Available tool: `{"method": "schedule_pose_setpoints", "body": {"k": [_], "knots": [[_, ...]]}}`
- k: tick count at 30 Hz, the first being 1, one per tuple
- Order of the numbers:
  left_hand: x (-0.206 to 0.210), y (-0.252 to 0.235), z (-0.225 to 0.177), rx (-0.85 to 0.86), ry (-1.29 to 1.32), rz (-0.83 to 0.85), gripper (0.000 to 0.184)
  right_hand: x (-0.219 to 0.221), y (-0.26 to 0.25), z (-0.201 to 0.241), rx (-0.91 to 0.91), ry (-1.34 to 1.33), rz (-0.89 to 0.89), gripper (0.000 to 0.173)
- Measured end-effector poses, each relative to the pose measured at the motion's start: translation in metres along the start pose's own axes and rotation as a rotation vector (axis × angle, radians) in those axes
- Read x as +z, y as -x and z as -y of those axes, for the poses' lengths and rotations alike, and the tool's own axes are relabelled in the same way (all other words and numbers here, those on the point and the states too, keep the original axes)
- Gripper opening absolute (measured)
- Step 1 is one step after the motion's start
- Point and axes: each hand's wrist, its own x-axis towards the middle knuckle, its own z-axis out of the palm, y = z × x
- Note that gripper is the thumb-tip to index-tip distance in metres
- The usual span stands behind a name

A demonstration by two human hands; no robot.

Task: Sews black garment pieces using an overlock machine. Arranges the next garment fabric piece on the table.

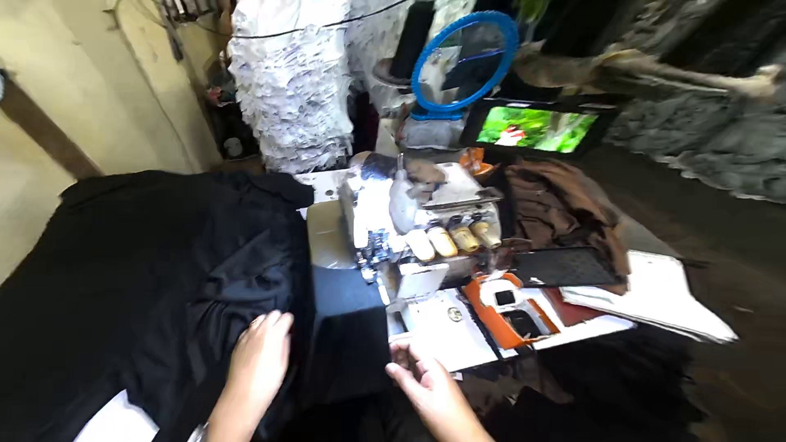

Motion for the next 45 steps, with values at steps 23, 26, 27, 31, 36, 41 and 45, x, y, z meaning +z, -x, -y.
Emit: {"method": "schedule_pose_setpoints", "body": {"k": [23,26,27,31,36,41,45], "knots": [[-0.041,-0.008,-0.058,0.563,0.509,-0.122,0.036,0.022,-0.024,0.088,-0.514,-0.172,-0.046,0.014],[-0.053,-0.011,-0.063,0.564,0.533,-0.196,0.027,0.016,-0.022,0.077,-0.382,-0.098,0.092,0.021],[-0.058,-0.011,-0.064,0.559,0.547,-0.237,0.027,0.017,-0.020,0.071,-0.317,-0.069,0.176,0.020],[-0.078,-0.013,-0.069,0.527,0.557,-0.348,0.025,0.017,-0.004,0.068,-0.239,-0.227,0.279,0.012],[-0.092,-0.028,-0.063,0.489,0.481,-0.113,0.044,-0.017,-0.005,0.106,-0.233,-0.532,0.275,0.016],[-0.058,-0.033,-0.068,0.625,0.886,0.401,0.034,-0.017,-0.018,0.103,-0.126,-0.480,0.244,0.024],[-0.056,-0.008,-0.092,0.499,0.914,0.010,0.014,-0.004,-0.011,0.081,-0.236,-0.271,0.228,0.016]]}}
